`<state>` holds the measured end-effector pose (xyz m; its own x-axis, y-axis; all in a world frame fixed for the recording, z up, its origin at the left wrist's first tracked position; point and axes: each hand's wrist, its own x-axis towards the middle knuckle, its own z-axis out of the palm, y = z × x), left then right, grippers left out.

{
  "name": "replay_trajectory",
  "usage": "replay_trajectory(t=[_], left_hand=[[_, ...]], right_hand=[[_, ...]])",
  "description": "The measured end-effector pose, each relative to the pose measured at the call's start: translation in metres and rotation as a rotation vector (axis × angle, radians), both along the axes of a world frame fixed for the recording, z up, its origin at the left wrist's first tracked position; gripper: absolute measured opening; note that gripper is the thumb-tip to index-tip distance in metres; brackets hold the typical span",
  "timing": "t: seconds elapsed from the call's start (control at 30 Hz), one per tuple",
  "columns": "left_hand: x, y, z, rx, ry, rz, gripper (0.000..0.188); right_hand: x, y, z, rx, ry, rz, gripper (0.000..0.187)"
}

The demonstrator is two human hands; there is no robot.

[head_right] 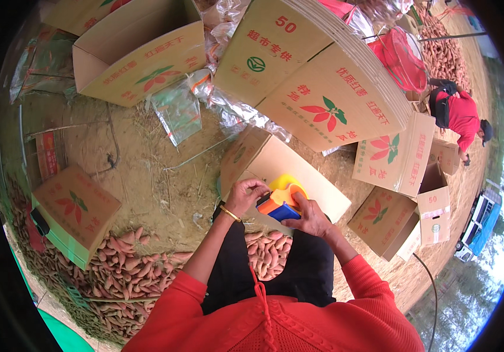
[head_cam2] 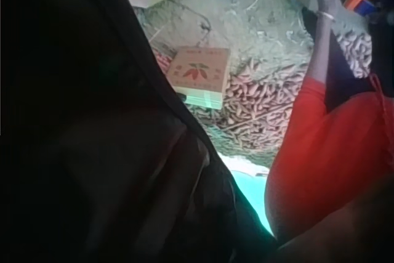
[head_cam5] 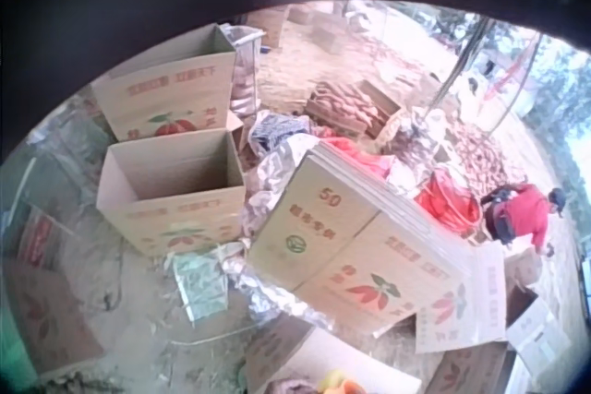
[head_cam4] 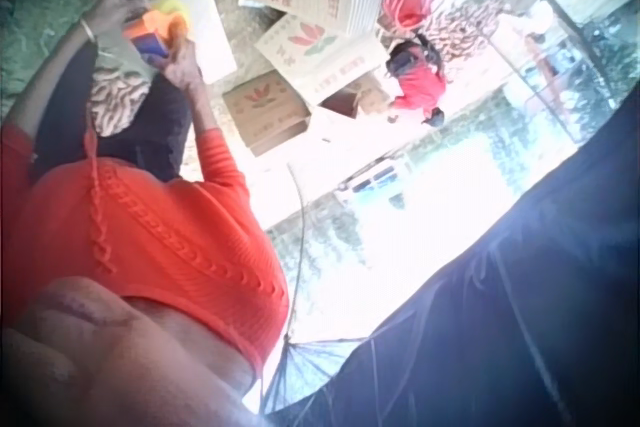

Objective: The person assembles flat cardboard boxes by folding the flaps and sealing them with a handheld tape dispenser. The person repeatedly picks up a box, folds it into shape, and applies tape to secure the seams.

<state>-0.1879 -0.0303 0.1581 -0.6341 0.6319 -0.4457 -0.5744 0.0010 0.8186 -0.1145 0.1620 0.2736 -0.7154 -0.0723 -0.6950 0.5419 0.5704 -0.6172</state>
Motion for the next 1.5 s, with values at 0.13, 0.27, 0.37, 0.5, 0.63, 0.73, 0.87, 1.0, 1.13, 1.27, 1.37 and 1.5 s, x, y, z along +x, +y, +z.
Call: replay_trajectory(t=[0.13, 0.27, 0.37, 0.5, 0.63, 0.73, 0.87, 1.0, 1.13, 1.27, 1.37, 1.5], left_hand=[[0.003, -0.007, -0.015, -0.113, 0.029, 0.108, 0.011], [-0.022, -0.016, -0.033, -0.162, -0.03, 0.213, 0.011], [-0.058, -0.031, -0.07, -0.203, -0.007, 0.312, 0.014], [-0.112, -0.063, -0.115, -0.441, 0.022, 0.431, 0.015], [-0.134, -0.069, -0.162, -0.488, 0.066, 0.36, 0.015], [-0.134, -0.052, -0.177, -0.503, 0.08, 0.279, 0.017], [-0.124, -0.052, -0.207, -0.479, 0.039, 0.285, 0.016], [-0.111, -0.047, -0.229, -0.504, 0.068, 0.263, 0.017], [-0.09, -0.041, -0.253, -0.514, 0.102, 0.238, 0.017], [-0.074, -0.023, -0.255, -0.546, 0.06, 0.24, 0.015], [-0.064, -0.016, -0.259, -0.542, 0.018, 0.229, 0.014], [-0.046, -0.004, -0.257, -0.525, 0.119, 0.257, 0.013]], right_hand=[[-0.009, -0.016, 0.001, 0.008, -0.14, -0.064, 0.061], [-0.01, -0.029, -0.002, -0.097, -0.226, -0.277, 0.054], [-0.013, -0.031, 0.002, -0.08, -0.256, -0.291, 0.051], [-0.008, -0.017, -0.001, 0.03, -0.297, -0.185, 0.048], [-0.011, -0.004, -0.003, 0.015, -0.347, -0.26, 0.046], [-0.017, -0.001, -0.006, 0.035, -0.339, -0.219, 0.047], [-0.027, -0.002, -0.012, 0.007, -0.347, -0.219, 0.049], [-0.027, -0.004, -0.021, -0.022, -0.346, -0.233, 0.049], [-0.025, -0.004, -0.028, -0.029, -0.356, -0.253, 0.048], [-0.025, -0.003, -0.029, 0.001, -0.374, -0.248, 0.048], [-0.018, 0.002, -0.035, 0.027, -0.352, -0.193, 0.049], [-0.019, 0.004, -0.037, 0.047, -0.377, -0.165, 0.049]])
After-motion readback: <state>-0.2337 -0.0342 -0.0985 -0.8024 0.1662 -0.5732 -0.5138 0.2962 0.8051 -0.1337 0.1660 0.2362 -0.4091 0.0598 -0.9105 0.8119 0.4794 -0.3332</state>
